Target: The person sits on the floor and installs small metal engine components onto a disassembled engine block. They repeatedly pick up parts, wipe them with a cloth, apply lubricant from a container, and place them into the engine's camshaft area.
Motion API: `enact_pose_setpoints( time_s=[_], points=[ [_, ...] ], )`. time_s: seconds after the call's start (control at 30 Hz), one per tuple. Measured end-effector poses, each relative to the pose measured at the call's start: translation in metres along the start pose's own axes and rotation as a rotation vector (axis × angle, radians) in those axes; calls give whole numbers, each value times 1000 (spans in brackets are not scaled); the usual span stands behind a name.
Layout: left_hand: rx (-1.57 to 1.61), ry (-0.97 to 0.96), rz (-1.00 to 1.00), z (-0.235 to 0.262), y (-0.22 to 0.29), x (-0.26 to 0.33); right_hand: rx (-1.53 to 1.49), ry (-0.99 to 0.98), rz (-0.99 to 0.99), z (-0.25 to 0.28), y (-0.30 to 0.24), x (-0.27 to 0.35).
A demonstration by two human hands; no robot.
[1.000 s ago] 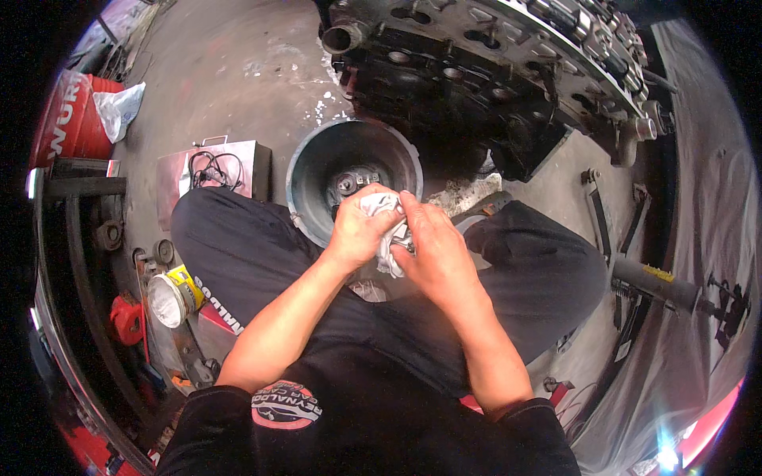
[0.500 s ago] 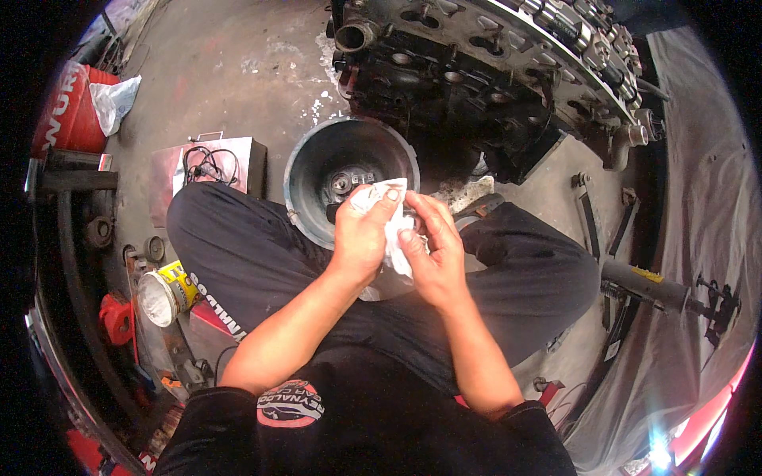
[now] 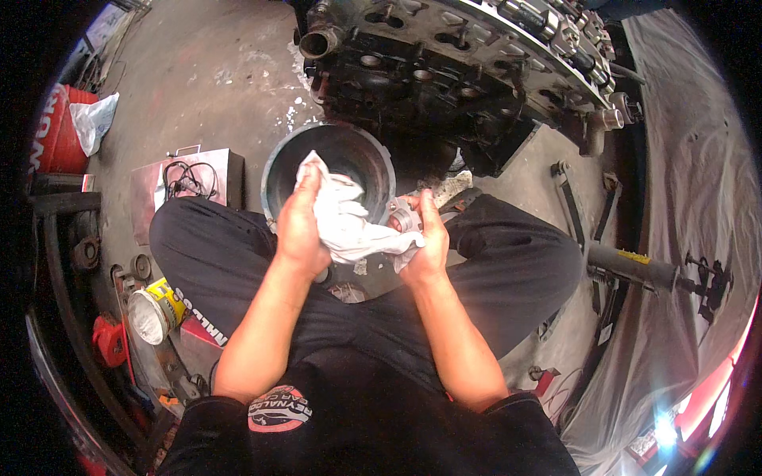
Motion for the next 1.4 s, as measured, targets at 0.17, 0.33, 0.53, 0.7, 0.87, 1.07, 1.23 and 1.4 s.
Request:
enact_pose_setpoints(
  time_s=[0.17, 0.33, 0.53, 0.7, 0.87, 1.07, 1.23, 1.4],
  points=[
    [-753, 55, -367, -32, -22, 3, -66, -31, -13, -5, 8, -2],
    [-428, 132, -72, -14, -16, -11, -61, -68, -112, -15, 10, 5],
    [-123, 307, -146, 20, -19, -9, -154, -28, -82, -22, 19, -1],
    [-385, 135, -163, -27, -41, 12, -10, -15, 47, -27, 10, -8],
    [-406, -142, 52, -21, -38, 22, 63, 5, 44, -27, 0, -10],
    [44, -312, 204, -3, 1, 45, -5, -22, -38, -14, 15, -15],
    [-745, 388, -612, -22, 44, 57, -119, 107, -127, -13, 32, -8],
    [-1232, 124, -1009, -39, -1, 53, -259, -46, -194, -15, 33, -5]
  ],
)
Point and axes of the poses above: each hand's wrist, its own x-axis away from the middle knuckle, its own z-axis out of the back of the hand, y = z × x, the point moved 7 cm from there along -x, towards the middle knuckle, and after that the axes turned 11 degrees about z, right-handed, at the moved point
